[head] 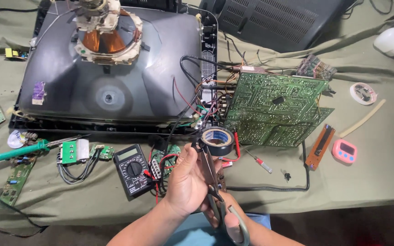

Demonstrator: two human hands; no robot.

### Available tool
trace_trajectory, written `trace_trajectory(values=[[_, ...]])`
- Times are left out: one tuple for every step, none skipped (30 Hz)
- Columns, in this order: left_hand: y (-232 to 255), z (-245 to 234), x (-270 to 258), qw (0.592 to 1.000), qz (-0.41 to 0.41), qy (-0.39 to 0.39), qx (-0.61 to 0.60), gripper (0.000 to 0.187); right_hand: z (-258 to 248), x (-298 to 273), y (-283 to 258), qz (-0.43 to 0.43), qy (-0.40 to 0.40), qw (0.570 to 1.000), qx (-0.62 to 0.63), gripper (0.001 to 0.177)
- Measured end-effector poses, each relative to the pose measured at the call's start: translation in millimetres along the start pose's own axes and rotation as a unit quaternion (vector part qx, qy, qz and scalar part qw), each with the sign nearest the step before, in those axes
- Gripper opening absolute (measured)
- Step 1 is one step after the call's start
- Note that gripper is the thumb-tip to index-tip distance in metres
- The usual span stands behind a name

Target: The person uses scissors to cut a piece of electrical tape, then wraps the tape around a bundle of wires connected to a circuit board. They then use a multimeter to test the connections on the circuit board.

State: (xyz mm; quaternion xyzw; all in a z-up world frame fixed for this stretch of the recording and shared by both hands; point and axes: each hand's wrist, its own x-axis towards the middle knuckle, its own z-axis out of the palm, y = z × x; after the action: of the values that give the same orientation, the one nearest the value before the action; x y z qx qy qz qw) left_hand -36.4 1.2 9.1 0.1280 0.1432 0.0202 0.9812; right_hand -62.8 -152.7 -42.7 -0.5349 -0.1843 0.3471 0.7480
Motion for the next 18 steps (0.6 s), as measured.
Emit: trace_trajectory(values=[[-0.2, -1.5, -3.1, 1.000, 0.001, -0.002, 0.000, 0.009, 3.4, -3.6, 4.7, -0.001, -0.001, 1.000, -0.001, 0.114], [-0.3, -2.7, -5.7, 1.000, 0.012, -0.024, -0.003, 0.009, 6.3, -6.8, 9.1, -0.008, 0.012, 0.999, 0.028, 0.109], [-0.5, -4.0, -8.2, 0.999, 0.023, -0.046, -0.007, 0.009, 9.2, -9.8, 13.6, -0.015, 0.024, 0.998, 0.058, 0.104], [0.7, -3.0, -11.4, 0.999, 0.024, -0.047, -0.007, 0.009, 12.1, -11.6, 11.9, -0.015, 0.023, 0.998, 0.057, 0.104], [1.9, -2.2, -14.4, 0.998, 0.029, -0.057, -0.004, 0.013, 14.9, -13.2, 10.4, -0.020, 0.020, 0.999, 0.027, 0.099], [3.0, -1.8, -17.9, 0.997, 0.034, -0.066, -0.001, 0.017, 17.8, -15.2, 9.1, -0.025, 0.018, 1.000, -0.002, 0.096], [2.4, -6.8, -19.7, 0.997, 0.035, -0.066, -0.002, 0.017, 20.2, -16.4, 9.8, -0.024, 0.017, 1.000, -0.003, 0.096], [1.7, -12.0, -22.0, 0.999, 0.025, -0.040, -0.013, 0.016, 23.0, -18.1, 10.8, -0.027, 0.008, 1.000, 0.009, 0.091], [1.0, -17.3, -23.7, 1.000, 0.014, -0.013, -0.023, 0.015, 25.4, -19.5, 11.8, -0.030, 0.000, 0.999, 0.020, 0.086], [1.1, -19.7, -25.9, 1.000, 0.014, -0.012, -0.024, 0.015, 26.0, -21.5, 13.7, -0.029, 0.000, 0.999, 0.020, 0.086], [1.1, -22.0, -27.9, 0.999, 0.009, -0.008, -0.031, 0.012, 26.3, -23.5, 15.6, -0.025, -0.008, 1.000, 0.017, 0.082], [0.8, -24.6, -29.8, 0.999, 0.004, -0.005, -0.038, 0.010, 26.3, -25.6, 17.9, -0.021, -0.016, 1.000, 0.014, 0.078], [0.5, -26.1, -30.8, 0.999, 0.004, -0.004, -0.038, 0.010, 27.7, -26.6, 16.6, -0.020, -0.015, 1.000, 0.015, 0.078], [0.7, -27.4, -31.4, 0.999, 0.005, 0.001, -0.040, 0.008, 29.2, -27.0, 15.4, -0.011, -0.016, 1.000, 0.012, 0.080], [0.8, -28.4, -31.8, 0.999, 0.007, 0.006, -0.042, 0.009, 30.5, -27.2, 13.8, -0.002, -0.016, 1.000, 0.010, 0.082], [3.4, -27.2, -33.0, 0.999, 0.007, 0.007, -0.041, 0.009, 32.1, -27.0, 14.0, -0.002, -0.016, 1.000, 0.011, 0.082], [5.8, -25.7, -34.0, 0.998, 0.007, -0.007, -0.056, 0.005, 33.6, -26.7, 13.8, 0.022, -0.004, 0.999, 0.024, 0.090], [8.1, -23.7, -34.3, 0.997, 0.008, -0.022, -0.070, 0.004, 34.3, -25.9, 13.4, 0.046, 0.009, 0.998, 0.036, 0.099]])
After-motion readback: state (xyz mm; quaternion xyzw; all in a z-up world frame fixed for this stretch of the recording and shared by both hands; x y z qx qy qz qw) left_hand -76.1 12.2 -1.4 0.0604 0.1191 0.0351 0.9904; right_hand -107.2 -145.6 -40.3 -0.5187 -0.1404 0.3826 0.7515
